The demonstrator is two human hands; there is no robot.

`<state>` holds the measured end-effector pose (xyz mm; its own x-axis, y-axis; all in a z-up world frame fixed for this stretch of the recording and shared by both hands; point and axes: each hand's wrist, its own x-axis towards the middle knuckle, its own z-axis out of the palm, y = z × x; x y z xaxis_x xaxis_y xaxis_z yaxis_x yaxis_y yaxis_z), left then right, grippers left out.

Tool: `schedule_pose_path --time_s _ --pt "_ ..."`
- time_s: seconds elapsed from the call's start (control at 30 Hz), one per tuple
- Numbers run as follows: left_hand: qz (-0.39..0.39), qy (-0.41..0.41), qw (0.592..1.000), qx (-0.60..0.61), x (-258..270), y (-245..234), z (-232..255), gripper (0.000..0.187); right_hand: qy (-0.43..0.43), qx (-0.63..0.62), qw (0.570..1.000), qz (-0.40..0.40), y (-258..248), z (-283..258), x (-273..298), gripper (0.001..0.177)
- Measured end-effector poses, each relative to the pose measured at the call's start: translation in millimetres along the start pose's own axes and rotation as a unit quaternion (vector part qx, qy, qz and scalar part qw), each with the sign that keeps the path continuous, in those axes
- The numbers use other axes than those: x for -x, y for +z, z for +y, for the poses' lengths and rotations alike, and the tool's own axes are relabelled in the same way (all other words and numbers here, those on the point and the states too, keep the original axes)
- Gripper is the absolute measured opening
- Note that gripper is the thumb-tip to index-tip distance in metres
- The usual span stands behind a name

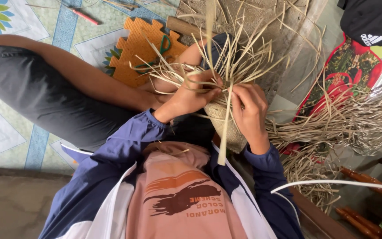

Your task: A person sitting on the floor weaves dried plant fibers together to construct a basket.

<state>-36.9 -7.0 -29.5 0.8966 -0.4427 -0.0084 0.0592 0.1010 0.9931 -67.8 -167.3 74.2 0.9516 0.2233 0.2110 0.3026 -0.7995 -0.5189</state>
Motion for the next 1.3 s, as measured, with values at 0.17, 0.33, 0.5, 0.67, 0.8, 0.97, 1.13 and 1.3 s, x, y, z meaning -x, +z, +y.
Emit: schedule_pose_path --time_s 0.17,0.33,0.5,0.67,0.8,0.97,1.13,1.3 --pt "-0.029 -0.023 0.999 0.012 -1.6 -10.8 2.8 0.019 -0.242 0.185 0.952 -0.011 3.8 35.5 12.4 0.014" --pt "-0.032 -0.023 0.999 0.01 -4.1 -13.4 -1.2 0.019 -0.325 0.233 0.917 0.003 4.0 38.2 -0.6 0.016" --pt "-0.039 -0.044 0.997 0.05 -2.3 -18.8 10.1 0.028 -0.356 0.243 0.902 -0.016 6.6 46.1 -4.8 0.014" --pt "-0.025 -0.026 0.999 0.031 -4.6 -18.5 10.8 0.027 -0.129 0.182 0.973 -0.051 13.1 30.4 7.0 0.011" --pt "-0.01 0.037 0.999 -0.011 -2.4 -18.2 4.1 0.03 0.059 -0.002 0.997 -0.044 21.1 30.1 14.9 0.007" --pt "-0.032 0.064 0.997 0.011 1.0 -16.3 6.5 0.033 0.12 -0.041 0.991 -0.048 20.1 29.9 16.9 0.007" --pt "-0.029 0.087 0.996 0.003 4.0 -16.0 9.9 0.035 0.121 0.003 0.991 -0.055 15.3 34.8 14.0 0.013" --pt "-0.049 0.097 0.994 0.015 2.2 -20.7 7.3 0.035 0.152 -0.025 0.985 -0.081 21.0 57.0 17.7 0.017"
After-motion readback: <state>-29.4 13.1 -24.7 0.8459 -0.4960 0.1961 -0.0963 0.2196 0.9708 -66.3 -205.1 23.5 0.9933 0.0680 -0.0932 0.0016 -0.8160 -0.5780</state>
